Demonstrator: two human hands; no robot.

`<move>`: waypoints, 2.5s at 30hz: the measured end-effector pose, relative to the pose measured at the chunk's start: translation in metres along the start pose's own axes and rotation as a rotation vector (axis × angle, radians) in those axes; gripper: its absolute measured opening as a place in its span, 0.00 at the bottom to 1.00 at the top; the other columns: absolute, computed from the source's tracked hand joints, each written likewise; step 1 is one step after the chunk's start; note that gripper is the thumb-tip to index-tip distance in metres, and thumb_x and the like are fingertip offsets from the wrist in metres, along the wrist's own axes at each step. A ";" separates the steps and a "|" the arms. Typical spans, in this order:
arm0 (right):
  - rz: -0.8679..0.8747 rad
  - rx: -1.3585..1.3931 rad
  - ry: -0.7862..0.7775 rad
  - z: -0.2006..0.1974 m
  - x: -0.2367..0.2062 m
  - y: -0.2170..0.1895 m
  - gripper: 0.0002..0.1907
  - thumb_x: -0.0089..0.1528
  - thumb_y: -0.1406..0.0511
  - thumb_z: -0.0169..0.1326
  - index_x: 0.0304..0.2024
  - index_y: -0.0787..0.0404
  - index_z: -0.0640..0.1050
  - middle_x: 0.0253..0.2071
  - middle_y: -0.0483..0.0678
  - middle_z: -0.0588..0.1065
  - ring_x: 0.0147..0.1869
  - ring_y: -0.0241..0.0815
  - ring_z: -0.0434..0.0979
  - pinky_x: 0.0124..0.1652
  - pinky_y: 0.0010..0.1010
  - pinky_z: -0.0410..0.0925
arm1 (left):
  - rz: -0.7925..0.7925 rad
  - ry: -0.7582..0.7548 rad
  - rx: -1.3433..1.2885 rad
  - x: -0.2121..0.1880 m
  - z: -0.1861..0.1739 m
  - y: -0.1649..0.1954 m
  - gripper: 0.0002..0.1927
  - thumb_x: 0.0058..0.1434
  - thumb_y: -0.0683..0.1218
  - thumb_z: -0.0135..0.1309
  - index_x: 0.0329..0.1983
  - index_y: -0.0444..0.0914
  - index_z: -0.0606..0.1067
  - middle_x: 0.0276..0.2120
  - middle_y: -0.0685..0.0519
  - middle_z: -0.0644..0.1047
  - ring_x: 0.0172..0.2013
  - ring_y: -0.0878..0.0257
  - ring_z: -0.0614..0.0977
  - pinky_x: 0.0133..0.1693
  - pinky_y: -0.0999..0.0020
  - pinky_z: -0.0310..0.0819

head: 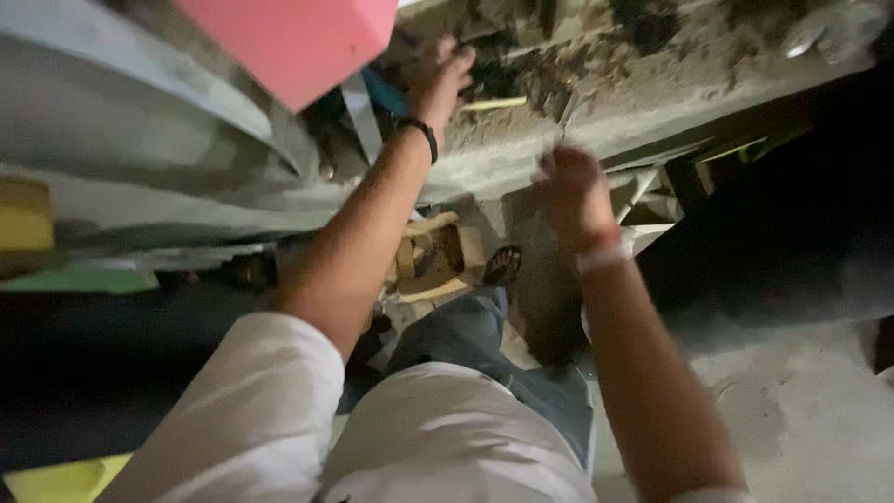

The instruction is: The person picks up screws from a ledge and places them into a cardboard box, then walks to a workbench and untangles a power cord. They pick up a power drill and a gold-colored metal bracket, hold the bracket against the corner of an upholstered sofa arm, and drive screws to fasten the bracket in place.

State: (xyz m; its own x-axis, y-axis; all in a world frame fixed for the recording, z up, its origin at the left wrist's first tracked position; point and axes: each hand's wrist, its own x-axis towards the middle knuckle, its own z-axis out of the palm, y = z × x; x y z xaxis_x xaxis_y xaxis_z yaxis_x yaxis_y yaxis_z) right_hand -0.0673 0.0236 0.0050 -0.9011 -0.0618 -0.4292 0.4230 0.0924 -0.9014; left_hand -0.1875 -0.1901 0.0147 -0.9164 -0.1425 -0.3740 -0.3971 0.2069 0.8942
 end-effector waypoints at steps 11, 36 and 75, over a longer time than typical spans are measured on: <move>0.147 0.208 -0.090 0.047 -0.054 0.181 0.28 0.64 0.58 0.56 0.64 0.51 0.64 0.60 0.50 0.73 0.63 0.49 0.72 0.55 0.47 0.71 | -0.446 0.077 -0.169 -0.290 -0.128 -0.308 0.26 0.65 0.56 0.55 0.64 0.41 0.73 0.50 0.52 0.81 0.45 0.61 0.84 0.44 0.65 0.79; 0.229 -0.754 -0.421 0.325 0.117 0.788 0.22 0.57 0.67 0.56 0.54 0.62 0.77 0.53 0.49 0.76 0.51 0.41 0.79 0.48 0.34 0.73 | -0.666 0.112 -0.147 -0.150 -0.065 -0.869 0.20 0.71 0.54 0.54 0.42 0.30 0.77 0.36 0.45 0.76 0.39 0.55 0.77 0.46 0.59 0.72; 0.777 -0.122 0.463 -0.098 -0.404 0.534 0.16 0.58 0.62 0.57 0.40 0.67 0.85 0.33 0.53 0.83 0.34 0.41 0.81 0.38 0.31 0.72 | 1.080 -1.419 1.213 -0.409 0.290 -0.478 0.20 0.55 0.44 0.60 0.52 0.40 0.76 0.55 0.43 0.73 0.59 0.46 0.72 0.60 0.54 0.67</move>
State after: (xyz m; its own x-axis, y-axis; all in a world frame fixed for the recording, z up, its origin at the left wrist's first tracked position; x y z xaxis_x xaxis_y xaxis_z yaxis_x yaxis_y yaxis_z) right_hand 0.5129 0.1951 -0.2976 -0.3258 0.4640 -0.8237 0.9377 0.0473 -0.3442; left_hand 0.3628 0.0498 -0.3313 0.0695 0.9302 -0.3605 0.8639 0.1246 0.4880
